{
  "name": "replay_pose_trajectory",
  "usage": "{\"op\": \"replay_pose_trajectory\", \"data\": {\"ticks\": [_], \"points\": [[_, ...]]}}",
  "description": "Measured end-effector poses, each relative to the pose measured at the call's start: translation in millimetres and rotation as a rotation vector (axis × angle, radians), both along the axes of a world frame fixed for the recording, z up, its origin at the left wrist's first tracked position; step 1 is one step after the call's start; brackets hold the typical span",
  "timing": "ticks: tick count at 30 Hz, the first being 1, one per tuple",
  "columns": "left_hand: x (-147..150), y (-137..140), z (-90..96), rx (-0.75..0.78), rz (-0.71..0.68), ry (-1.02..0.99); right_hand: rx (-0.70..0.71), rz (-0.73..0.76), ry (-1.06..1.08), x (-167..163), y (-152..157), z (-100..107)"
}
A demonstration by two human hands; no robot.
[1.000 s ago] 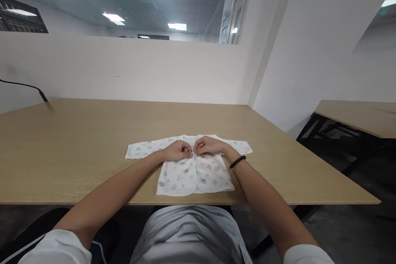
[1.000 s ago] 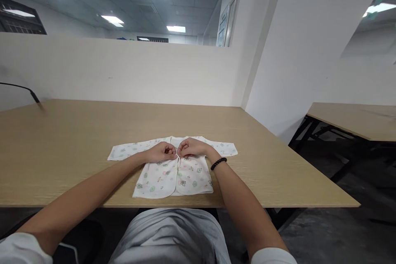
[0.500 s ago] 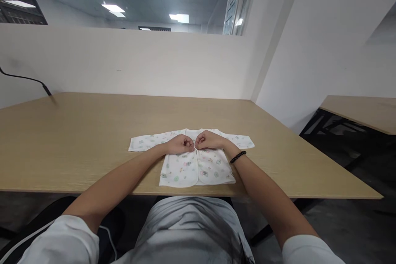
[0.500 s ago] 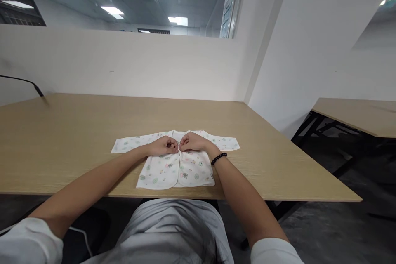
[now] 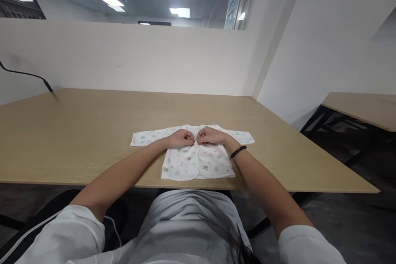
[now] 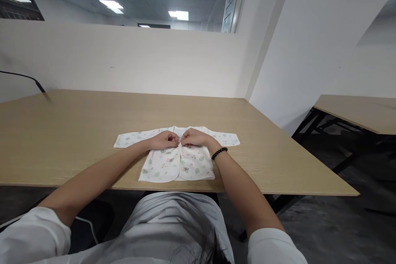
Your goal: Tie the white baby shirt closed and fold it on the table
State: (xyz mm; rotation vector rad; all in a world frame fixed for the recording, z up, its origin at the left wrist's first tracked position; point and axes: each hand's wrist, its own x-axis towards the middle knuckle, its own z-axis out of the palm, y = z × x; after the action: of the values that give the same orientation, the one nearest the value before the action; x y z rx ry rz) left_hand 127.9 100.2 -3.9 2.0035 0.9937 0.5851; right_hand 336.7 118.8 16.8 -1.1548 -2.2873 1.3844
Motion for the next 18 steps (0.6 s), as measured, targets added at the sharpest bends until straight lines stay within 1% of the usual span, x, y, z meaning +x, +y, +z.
{"op": "replay_pose_trajectory", "data": {"ticks": [5,10,13,15,18], "points": [[-1.2,-0.7,0.4,0.007,-0.002,-0.001,-0.024,0.030,0.016,3.2,2.4,-1.0],[-2.0,-1.9,1.5,0.023,0.015,0.008,-0.017,0.007,-0.001,4.9,4.5,-2.3],[-2.5,-1.6,2.3,0.034,0.017,0.013,-0.010,-0.008,-0.005,6.1,0.9,2.8],[-2.9,-1.2,2.6,0.041,0.007,0.017,-0.014,0.008,-0.026,5.9,-4.3,7.9],[-3.3,-1.4,3.2,0.046,-0.032,0.019,-0.053,0.062,-0.133,1.7,-13.5,12.8]]}}
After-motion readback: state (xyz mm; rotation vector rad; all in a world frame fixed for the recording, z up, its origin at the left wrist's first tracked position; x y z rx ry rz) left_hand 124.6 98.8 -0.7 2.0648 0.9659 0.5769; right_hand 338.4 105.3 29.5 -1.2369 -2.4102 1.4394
